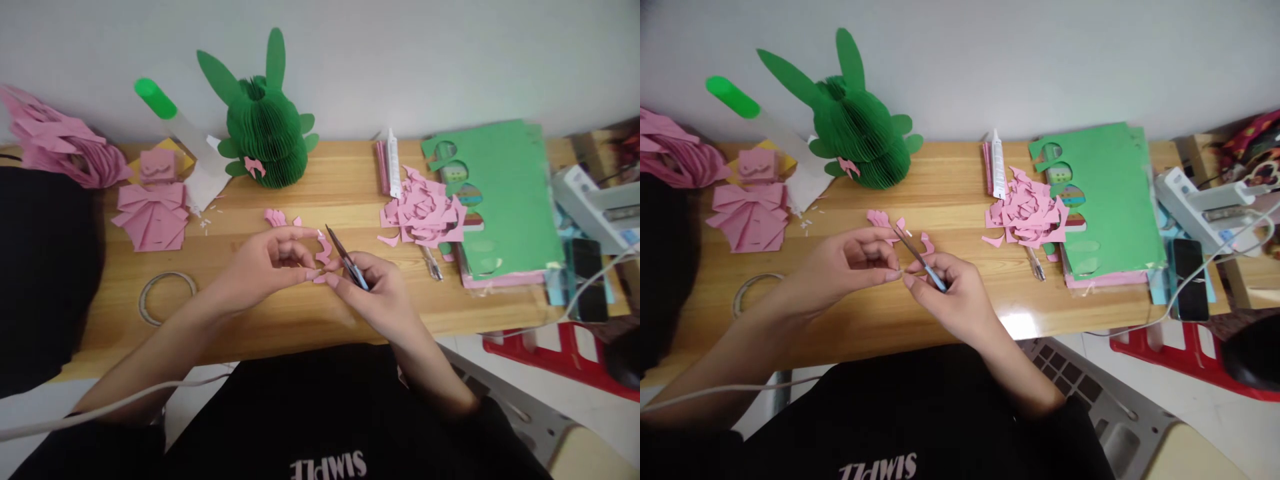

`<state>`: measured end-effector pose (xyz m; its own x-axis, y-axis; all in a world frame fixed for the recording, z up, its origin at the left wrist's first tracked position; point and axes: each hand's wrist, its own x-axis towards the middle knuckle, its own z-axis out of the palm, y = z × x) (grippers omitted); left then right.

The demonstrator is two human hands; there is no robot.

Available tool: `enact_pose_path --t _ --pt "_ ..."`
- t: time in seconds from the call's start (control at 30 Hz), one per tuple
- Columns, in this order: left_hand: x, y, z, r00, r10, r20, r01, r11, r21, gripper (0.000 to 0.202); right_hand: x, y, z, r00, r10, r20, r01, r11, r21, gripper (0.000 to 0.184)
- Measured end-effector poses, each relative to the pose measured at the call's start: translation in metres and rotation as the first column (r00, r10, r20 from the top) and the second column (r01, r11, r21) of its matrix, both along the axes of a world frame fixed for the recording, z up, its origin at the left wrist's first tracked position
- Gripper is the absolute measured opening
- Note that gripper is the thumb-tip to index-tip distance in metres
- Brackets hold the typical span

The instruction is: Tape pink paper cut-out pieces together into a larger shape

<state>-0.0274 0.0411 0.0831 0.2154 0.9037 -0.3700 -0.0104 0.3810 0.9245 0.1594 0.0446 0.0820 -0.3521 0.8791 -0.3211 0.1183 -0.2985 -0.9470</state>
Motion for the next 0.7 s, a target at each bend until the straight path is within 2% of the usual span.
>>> enact_pose_path --t 0.17,0.47,0.6,0.7 --pt "0.004 0.0 0.002 1.0 0.0 0.018 0.001 0.999 -0.033 0.042 -0.004 0.004 0.006 0.999 -0.034 -0.009 0.033 0.996 -0.079 0.03" --pt "0.002 0.0 0.001 0.999 -0.049 0.006 0.049 0.998 -0.041 0.044 -0.002 0.004 -0.003 0.998 0.058 -0.006 -0.058 0.998 -0.037 0.021" --pt "-0.001 -0.003 -0.005 0.996 -0.083 -0.037 0.085 0.995 0.053 0.047 0.003 0.006 -0.012 0.998 0.06 0.03 -0.06 0.998 -0.023 0.016" --pt "-0.005 -0.011 -0.018 0.971 -0.019 -0.237 0.067 0.978 0.197 0.045 0.008 0.008 -0.025 0.993 0.02 0.118 -0.015 0.999 -0.046 0.016"
